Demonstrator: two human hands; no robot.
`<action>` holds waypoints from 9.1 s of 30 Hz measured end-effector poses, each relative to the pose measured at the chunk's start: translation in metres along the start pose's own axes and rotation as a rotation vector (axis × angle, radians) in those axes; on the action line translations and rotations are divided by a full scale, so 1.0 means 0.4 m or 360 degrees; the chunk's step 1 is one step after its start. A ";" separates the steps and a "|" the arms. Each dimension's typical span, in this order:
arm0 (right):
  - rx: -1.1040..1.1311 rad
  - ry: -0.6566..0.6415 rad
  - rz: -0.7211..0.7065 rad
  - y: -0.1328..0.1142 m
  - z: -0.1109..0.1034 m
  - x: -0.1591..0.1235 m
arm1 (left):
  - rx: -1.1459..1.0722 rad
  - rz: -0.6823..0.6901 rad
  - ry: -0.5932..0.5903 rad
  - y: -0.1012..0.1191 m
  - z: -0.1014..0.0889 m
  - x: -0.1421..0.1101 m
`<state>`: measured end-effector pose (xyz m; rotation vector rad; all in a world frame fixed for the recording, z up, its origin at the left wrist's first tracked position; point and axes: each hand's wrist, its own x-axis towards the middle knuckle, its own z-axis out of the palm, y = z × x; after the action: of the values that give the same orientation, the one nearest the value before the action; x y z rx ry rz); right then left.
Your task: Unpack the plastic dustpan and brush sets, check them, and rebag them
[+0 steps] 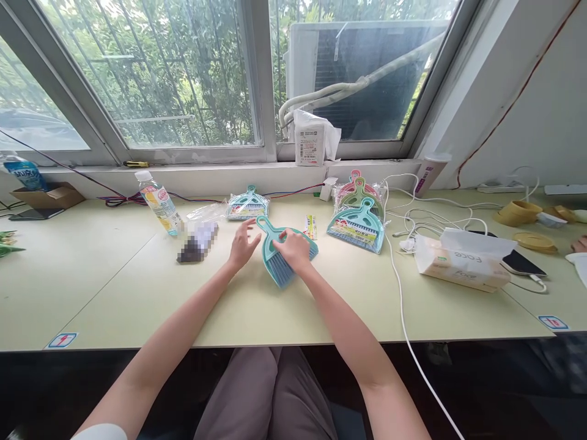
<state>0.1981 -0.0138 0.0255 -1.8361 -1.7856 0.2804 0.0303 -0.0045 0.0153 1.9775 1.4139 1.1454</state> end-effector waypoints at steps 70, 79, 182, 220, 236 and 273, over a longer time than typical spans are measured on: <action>0.2135 -0.0461 0.0511 0.066 0.077 0.041 | -0.1702 -0.0560 -0.0223 -0.010 0.018 0.005; 0.2128 -0.0454 0.0481 0.064 0.081 0.039 | -0.1688 -0.0545 -0.0243 -0.010 0.017 0.005; 0.1945 -0.0280 0.0690 0.092 0.047 0.051 | 0.1532 -0.0412 -0.0295 -0.059 -0.068 -0.002; 0.1980 -0.0279 0.0565 0.022 0.038 0.004 | 0.1188 -0.0029 0.0445 -0.068 -0.032 0.014; 0.2094 -0.0178 0.0378 0.036 0.052 0.013 | 0.1200 0.0085 0.0228 -0.037 -0.008 -0.001; 0.2358 -0.0087 0.0100 0.037 0.060 0.029 | -0.1864 -0.0351 0.0217 0.034 -0.018 0.023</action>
<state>0.1996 0.0038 0.0008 -0.7572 -0.9267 1.2533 0.0329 -0.0018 0.0326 0.9026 0.6588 1.5072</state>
